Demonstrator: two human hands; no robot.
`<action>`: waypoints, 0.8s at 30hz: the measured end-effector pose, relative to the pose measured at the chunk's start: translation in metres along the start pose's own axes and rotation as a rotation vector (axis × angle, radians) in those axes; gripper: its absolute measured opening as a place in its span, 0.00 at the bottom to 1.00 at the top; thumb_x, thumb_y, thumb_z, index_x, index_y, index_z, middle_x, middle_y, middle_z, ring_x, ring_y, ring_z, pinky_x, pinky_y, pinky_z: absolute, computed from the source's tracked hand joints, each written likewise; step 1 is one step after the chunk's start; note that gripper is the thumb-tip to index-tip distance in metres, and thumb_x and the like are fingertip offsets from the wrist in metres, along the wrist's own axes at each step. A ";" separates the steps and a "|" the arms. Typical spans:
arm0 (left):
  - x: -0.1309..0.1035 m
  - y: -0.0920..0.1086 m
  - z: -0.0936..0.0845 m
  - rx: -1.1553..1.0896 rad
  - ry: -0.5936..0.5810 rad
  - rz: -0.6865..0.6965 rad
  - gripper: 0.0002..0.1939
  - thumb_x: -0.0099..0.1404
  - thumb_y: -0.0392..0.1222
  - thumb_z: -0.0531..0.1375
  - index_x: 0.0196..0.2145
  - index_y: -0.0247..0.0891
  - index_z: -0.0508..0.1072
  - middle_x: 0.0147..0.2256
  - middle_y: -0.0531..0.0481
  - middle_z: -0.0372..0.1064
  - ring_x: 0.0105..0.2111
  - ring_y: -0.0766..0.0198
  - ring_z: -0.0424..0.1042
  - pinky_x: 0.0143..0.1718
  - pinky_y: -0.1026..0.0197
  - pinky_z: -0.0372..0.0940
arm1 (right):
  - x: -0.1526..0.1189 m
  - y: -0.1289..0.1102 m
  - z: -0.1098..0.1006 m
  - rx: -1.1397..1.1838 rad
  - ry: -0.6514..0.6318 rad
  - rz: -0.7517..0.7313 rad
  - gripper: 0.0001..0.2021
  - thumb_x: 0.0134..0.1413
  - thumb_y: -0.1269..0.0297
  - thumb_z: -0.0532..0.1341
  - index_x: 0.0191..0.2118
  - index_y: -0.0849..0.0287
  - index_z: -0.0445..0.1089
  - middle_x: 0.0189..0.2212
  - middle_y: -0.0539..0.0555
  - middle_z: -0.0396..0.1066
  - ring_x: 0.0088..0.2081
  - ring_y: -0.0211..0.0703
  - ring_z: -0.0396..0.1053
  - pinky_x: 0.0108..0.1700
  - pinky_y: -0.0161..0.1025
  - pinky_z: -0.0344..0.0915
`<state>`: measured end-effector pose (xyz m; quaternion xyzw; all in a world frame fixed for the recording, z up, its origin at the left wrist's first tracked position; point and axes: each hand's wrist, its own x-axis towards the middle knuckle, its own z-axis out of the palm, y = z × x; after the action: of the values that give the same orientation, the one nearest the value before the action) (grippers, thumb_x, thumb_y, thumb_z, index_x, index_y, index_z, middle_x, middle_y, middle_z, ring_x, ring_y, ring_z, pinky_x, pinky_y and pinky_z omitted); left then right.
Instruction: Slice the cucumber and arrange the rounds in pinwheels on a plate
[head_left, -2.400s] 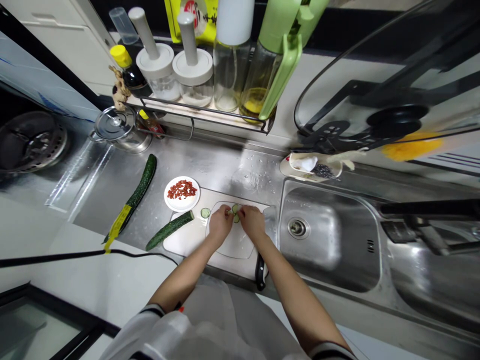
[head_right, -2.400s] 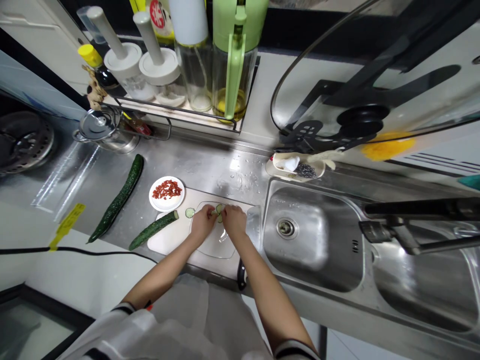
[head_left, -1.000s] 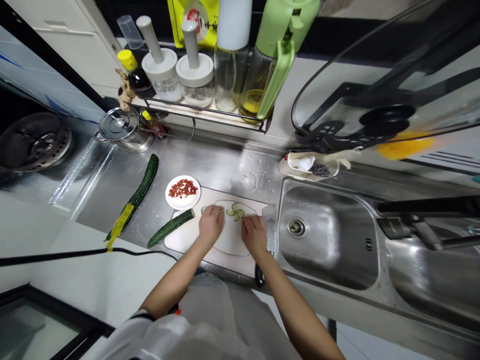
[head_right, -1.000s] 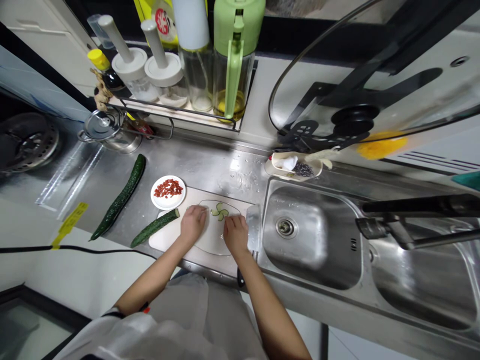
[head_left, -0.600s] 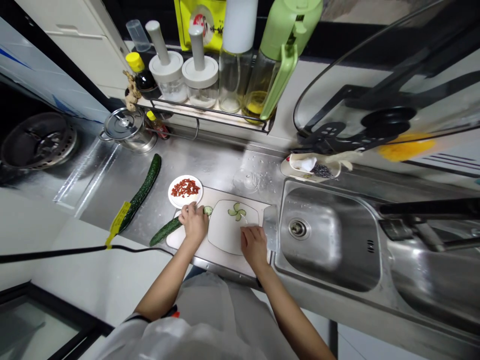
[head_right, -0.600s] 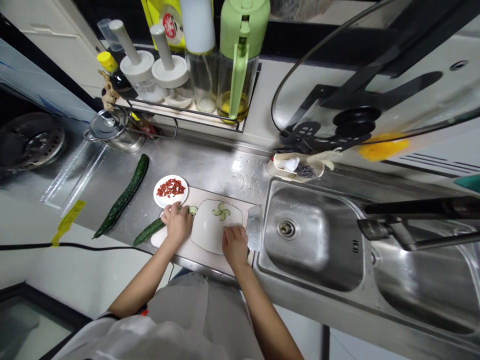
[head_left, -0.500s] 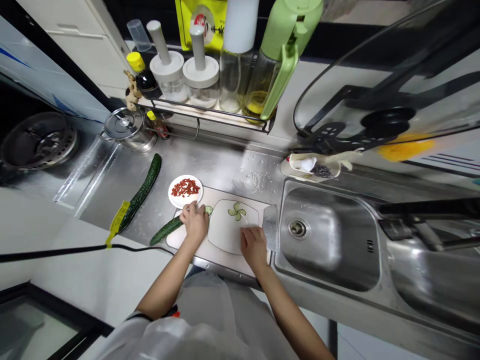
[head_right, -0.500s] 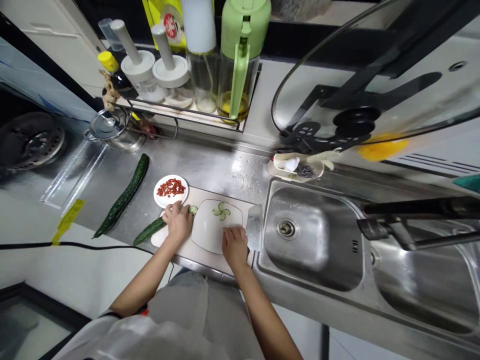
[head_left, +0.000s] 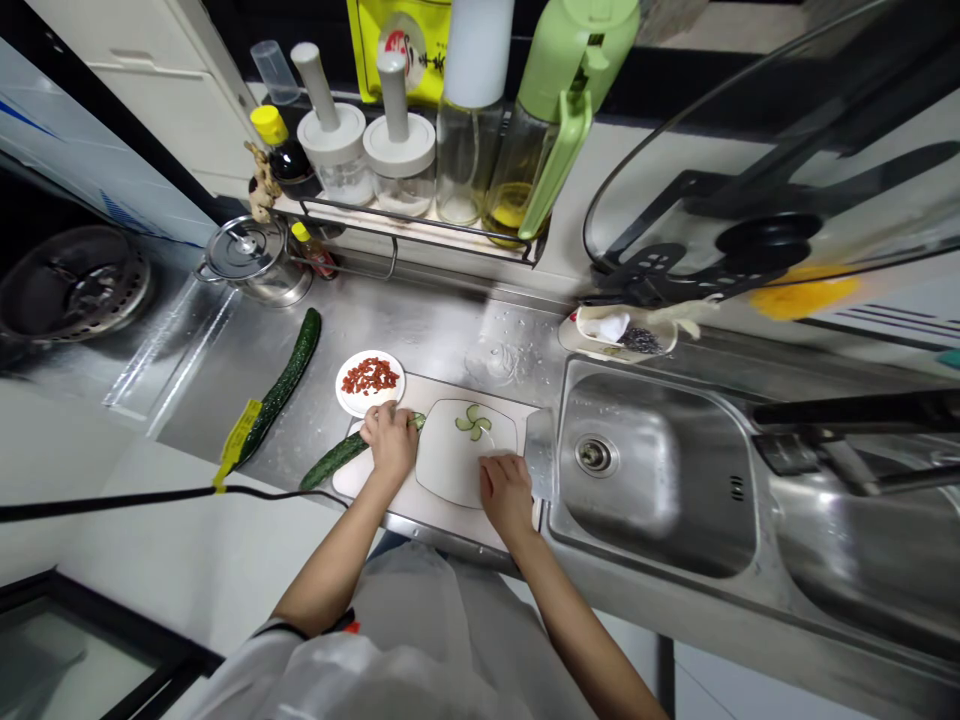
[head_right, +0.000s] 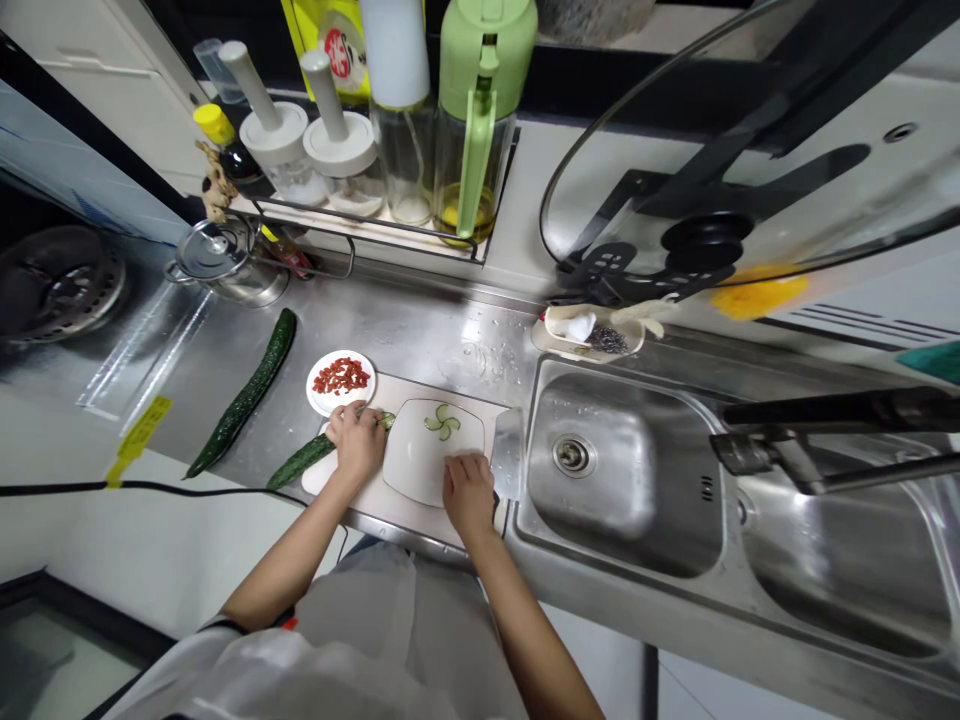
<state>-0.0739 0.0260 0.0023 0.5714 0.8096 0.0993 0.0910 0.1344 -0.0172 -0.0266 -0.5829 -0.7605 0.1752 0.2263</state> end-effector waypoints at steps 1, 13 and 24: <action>0.000 0.000 -0.001 -0.018 0.008 0.002 0.08 0.61 0.39 0.57 0.37 0.41 0.75 0.52 0.42 0.62 0.53 0.45 0.52 0.48 0.44 0.51 | 0.000 0.000 0.000 0.005 -0.002 0.002 0.11 0.59 0.70 0.53 0.40 0.60 0.72 0.33 0.56 0.70 0.41 0.47 0.60 0.45 0.43 0.58; -0.010 0.000 -0.006 -0.760 -0.307 0.071 0.05 0.57 0.40 0.61 0.32 0.39 0.75 0.31 0.51 0.74 0.33 0.64 0.71 0.39 0.63 0.62 | 0.018 -0.008 0.002 0.385 -0.016 0.169 0.12 0.56 0.63 0.57 0.43 0.58 0.73 0.39 0.57 0.72 0.44 0.46 0.65 0.45 0.43 0.62; -0.028 0.029 0.011 -0.955 -0.615 0.003 0.12 0.56 0.47 0.61 0.33 0.38 0.77 0.28 0.51 0.74 0.29 0.66 0.69 0.31 0.65 0.61 | 0.020 -0.005 -0.012 0.784 -0.212 0.515 0.14 0.49 0.52 0.60 0.31 0.58 0.72 0.27 0.51 0.72 0.27 0.38 0.65 0.28 0.34 0.57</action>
<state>-0.0357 0.0101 0.0004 0.4707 0.6100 0.2837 0.5708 0.1324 0.0009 -0.0106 -0.6020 -0.4867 0.5575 0.2996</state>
